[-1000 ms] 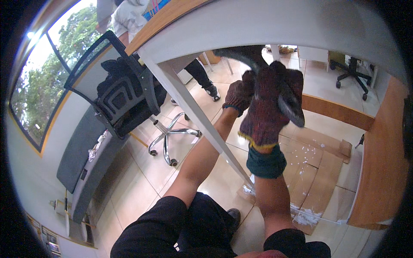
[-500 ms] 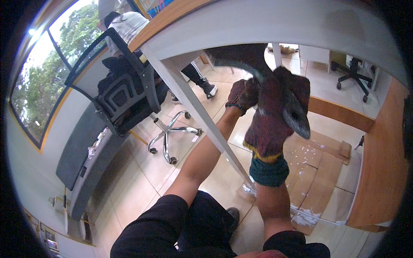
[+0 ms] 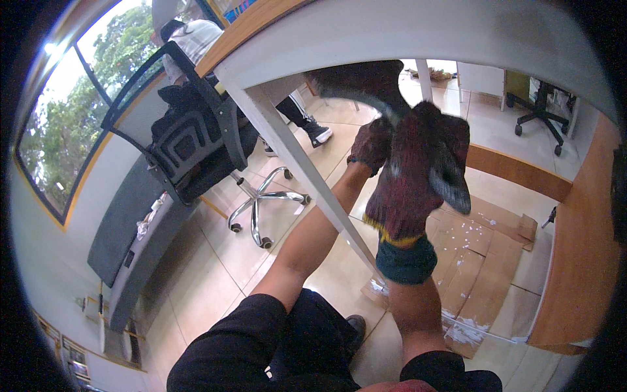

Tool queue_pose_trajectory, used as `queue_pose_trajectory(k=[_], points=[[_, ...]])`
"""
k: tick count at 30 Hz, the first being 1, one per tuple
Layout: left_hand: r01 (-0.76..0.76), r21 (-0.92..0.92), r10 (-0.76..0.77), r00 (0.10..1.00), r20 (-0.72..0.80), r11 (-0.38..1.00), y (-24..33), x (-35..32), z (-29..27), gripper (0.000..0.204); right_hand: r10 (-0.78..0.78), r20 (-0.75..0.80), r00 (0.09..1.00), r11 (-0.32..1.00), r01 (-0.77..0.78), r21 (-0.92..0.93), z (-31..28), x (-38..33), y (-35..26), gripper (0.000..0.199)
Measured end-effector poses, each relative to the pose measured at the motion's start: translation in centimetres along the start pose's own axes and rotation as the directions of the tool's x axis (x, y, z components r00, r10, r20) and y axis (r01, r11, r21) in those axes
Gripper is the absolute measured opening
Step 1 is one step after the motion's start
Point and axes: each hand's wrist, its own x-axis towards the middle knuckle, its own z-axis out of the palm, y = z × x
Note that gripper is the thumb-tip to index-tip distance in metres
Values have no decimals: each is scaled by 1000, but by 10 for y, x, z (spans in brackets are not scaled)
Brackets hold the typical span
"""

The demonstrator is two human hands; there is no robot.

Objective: The person paints a white furniture leg using a paintbrush and a paint tray. They dip the brush into the tray and apply paint to the leg, then stand to retrieve more paint before resuming the painting.

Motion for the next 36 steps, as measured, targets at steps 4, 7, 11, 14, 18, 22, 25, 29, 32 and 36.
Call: queue_pose_trajectory(k=[4,7,11,14,18,22,25,29,32,36], points=[[50,48,-50,999,11,998,7,-8,12,25,-55,6,998,997,55,-55,2,-9,-38,25],[49,239,-52,999,6,970,-3,1,14,25,-47,5,999,999,47,-15,-3,11,-26,22],[0,327,25,997,-73,945,-19,1,17,25,35,-7,999,999,-35,34,-8,17,14,20],[177,-121,-166,982,92,977,62,-2,1,25,45,-76,996,998,-48,-42,-22,-7,21,18],[175,-133,-164,982,93,975,38,-25,-12,25,11,-19,1000,997,-13,-72,-10,-22,-30,17],[184,384,-264,950,168,905,18,7,1,31,-233,68,970,866,238,-440,-30,58,-17,16],[254,420,-350,922,167,871,34,9,-8,29,-231,-46,972,973,229,-30,-17,123,12,18],[250,422,-342,926,158,871,31,6,-16,31,-336,127,933,719,341,-605,-6,159,25,18],[277,436,-384,906,179,856,28,2,-22,31,-326,134,936,748,342,-569,6,167,32,15],[317,333,-387,907,168,888,34,-1,-21,30,-660,251,708,283,544,-790,16,196,62,17]])
